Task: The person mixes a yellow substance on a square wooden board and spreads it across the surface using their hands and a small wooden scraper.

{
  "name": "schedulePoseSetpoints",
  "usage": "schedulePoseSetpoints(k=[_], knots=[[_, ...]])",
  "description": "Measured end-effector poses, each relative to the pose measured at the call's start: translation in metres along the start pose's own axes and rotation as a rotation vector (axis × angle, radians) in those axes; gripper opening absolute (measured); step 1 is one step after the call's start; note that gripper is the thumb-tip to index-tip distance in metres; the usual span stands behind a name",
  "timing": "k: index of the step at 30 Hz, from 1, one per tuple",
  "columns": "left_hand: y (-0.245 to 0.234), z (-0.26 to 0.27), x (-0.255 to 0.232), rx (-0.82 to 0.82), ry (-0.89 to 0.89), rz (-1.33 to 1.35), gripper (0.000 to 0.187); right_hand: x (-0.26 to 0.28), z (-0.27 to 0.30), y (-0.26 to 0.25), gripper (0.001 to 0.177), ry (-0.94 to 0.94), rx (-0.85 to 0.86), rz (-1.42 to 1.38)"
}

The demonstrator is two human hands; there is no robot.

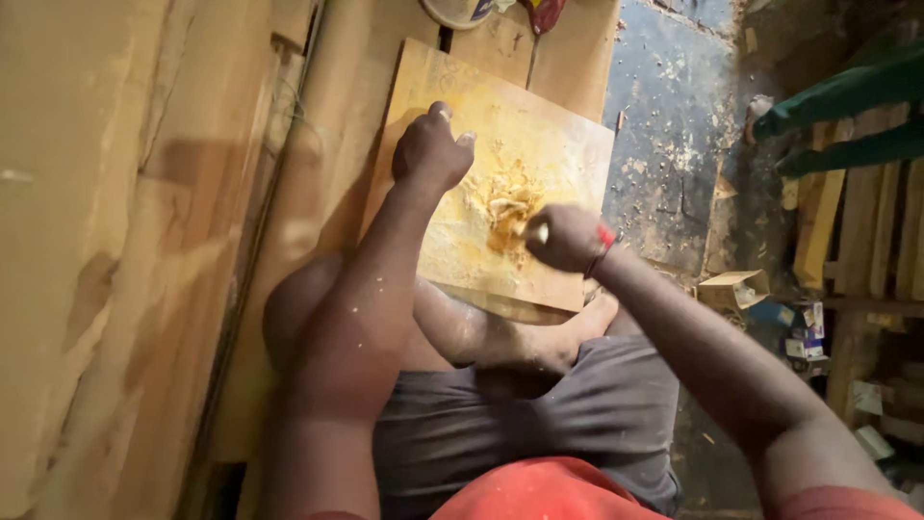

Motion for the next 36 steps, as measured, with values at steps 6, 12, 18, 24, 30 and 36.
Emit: schedulePoseSetpoints(k=[6, 12, 18, 24, 30, 36], knots=[[-0.003, 0.0, -0.008, 0.008, 0.009, 0.011, 0.052, -0.025, -0.049, -0.039, 0.031, 0.25, 0.067, -0.111], [0.001, -0.003, -0.012, 0.051, 0.012, 0.009, 0.05, -0.043, -0.052, 0.001, 0.029, 0.466, 0.23, -0.4], [0.002, -0.006, -0.021, 0.042, 0.047, 0.071, 0.053, -0.075, -0.061, 0.1, 0.014, 0.762, 0.257, -1.418], [0.017, -0.013, -0.011, 0.082, 0.02, 0.027, 0.052, -0.089, -0.091, 0.115, 0.021, 0.595, 0.274, -1.626], [0.017, -0.029, 0.006, -0.068, 0.07, 0.043, 0.067, -0.062, -0.072, 0.065, 0.033, 0.666, 0.191, -1.578], [0.006, -0.024, 0.006, -0.089, 0.027, -0.015, 0.059, -0.013, -0.068, 0.019, 0.042, -0.067, 0.149, -1.325]])
Point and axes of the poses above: each hand's wrist, its own z-axis away from the middle knuckle, its own y-axis out of the palm, x = y × z, the point moved 9 cm from there along -z, towards the middle knuckle, and after that the axes turned 9 degrees about z, right-handed, at the moved point
